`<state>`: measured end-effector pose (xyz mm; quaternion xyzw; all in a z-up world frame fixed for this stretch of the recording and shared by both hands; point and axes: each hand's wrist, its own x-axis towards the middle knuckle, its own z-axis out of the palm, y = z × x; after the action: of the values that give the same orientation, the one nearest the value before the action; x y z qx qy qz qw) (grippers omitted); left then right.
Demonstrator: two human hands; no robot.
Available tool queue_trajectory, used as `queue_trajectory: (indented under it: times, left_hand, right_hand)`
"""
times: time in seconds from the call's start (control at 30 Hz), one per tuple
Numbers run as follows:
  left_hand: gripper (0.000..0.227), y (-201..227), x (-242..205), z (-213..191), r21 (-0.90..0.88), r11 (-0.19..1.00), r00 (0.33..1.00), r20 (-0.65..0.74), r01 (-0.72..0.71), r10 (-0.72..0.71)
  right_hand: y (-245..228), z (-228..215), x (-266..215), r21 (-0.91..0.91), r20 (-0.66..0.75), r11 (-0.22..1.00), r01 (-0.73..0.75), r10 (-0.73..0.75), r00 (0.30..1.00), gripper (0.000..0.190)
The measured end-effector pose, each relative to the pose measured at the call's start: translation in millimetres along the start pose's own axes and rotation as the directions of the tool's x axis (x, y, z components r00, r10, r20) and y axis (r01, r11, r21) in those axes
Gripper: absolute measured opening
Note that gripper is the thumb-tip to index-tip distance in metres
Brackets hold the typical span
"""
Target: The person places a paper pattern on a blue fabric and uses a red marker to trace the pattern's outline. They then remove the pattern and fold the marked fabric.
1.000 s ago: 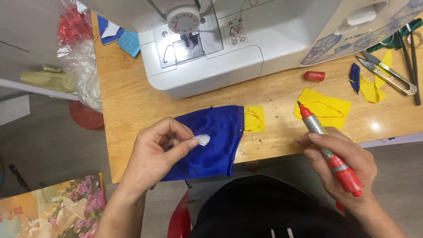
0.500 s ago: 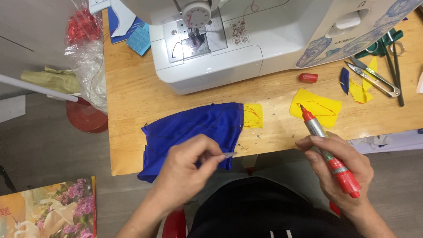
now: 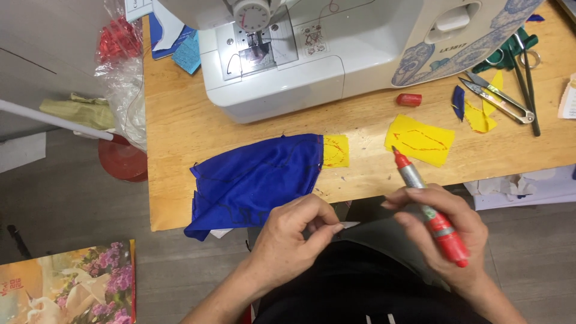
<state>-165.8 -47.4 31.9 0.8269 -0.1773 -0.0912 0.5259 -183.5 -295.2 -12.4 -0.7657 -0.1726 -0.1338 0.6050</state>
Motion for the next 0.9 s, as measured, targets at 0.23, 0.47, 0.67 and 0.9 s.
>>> queue_trajectory:
  times: [0.23,0.47,0.67,0.9]
  left_hand:
    - [0.011,6,16,19,-0.003,0.991,0.990,-0.033,-0.136,0.136]
    - [0.009,6,34,26,-0.113,0.993,0.992,-0.112,0.040,-0.053]
    - [0.003,5,59,24,-0.062,0.997,0.993,-0.103,0.052,-0.058]
    - [0.002,14,117,25,0.119,0.993,0.999,0.026,-0.023,0.020]
  right_hand:
    - [-5,11,11,0.040,0.048,0.999,-0.003,0.002,0.999,0.050]
    - [3,6,8,0.148,-0.061,0.982,-0.114,0.124,0.990,0.042]
    - [11,-10,15,0.194,-0.097,0.975,-0.112,0.133,0.986,0.037]
    - [21,-35,14,-0.091,-0.235,0.995,-0.031,0.009,0.972,0.037]
